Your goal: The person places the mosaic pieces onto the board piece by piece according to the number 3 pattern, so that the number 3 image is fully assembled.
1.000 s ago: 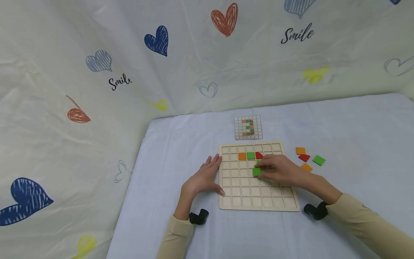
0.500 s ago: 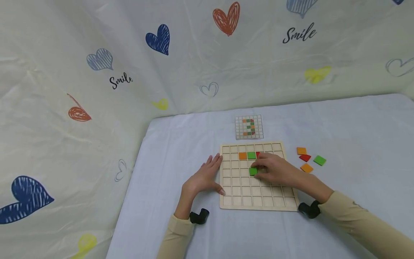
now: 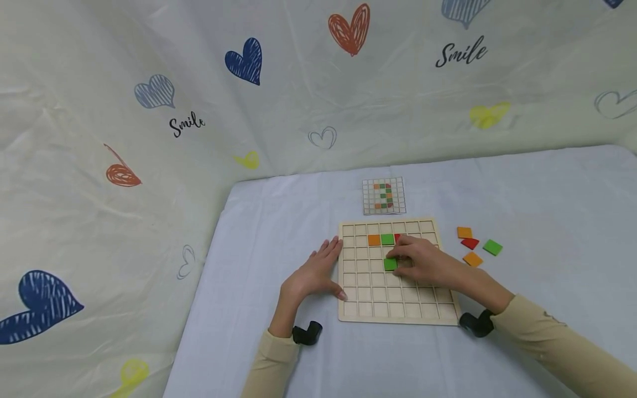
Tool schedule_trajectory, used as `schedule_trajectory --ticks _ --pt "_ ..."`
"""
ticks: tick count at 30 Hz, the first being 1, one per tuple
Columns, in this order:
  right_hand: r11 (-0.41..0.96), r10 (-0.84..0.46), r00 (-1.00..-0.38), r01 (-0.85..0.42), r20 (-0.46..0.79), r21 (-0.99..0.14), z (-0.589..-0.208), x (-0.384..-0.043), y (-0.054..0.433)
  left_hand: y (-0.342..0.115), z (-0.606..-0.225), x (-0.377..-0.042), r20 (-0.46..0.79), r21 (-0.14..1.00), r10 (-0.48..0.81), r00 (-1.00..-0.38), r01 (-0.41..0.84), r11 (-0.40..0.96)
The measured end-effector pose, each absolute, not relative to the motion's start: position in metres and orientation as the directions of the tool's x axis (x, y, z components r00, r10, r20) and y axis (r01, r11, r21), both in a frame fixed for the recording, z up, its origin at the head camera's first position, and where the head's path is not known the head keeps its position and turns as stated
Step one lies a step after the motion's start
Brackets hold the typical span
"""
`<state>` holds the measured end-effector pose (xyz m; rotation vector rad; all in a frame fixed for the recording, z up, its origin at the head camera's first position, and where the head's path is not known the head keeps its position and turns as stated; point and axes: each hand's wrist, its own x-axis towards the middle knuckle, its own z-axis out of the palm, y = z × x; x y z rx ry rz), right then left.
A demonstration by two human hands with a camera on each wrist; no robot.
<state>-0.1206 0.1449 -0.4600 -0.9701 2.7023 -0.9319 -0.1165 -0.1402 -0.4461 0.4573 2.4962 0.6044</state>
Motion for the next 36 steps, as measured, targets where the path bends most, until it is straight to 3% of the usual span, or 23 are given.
schedule_trajectory --ticks 29,36 --pt "0.635 -0.54 -0.83 -0.513 0.143 -0.578 -0.45 -0.106 0.189 -0.139 -0.446 -0.115 -0.415 0.497 0.424 -0.805 0.19 0.847" --pt "0.627 -0.531 -0.81 -0.574 0.249 -0.527 -0.457 -0.105 0.211 -0.139 -0.446 -0.116 -0.414 0.497 0.425 -0.805 0.191 0.846"
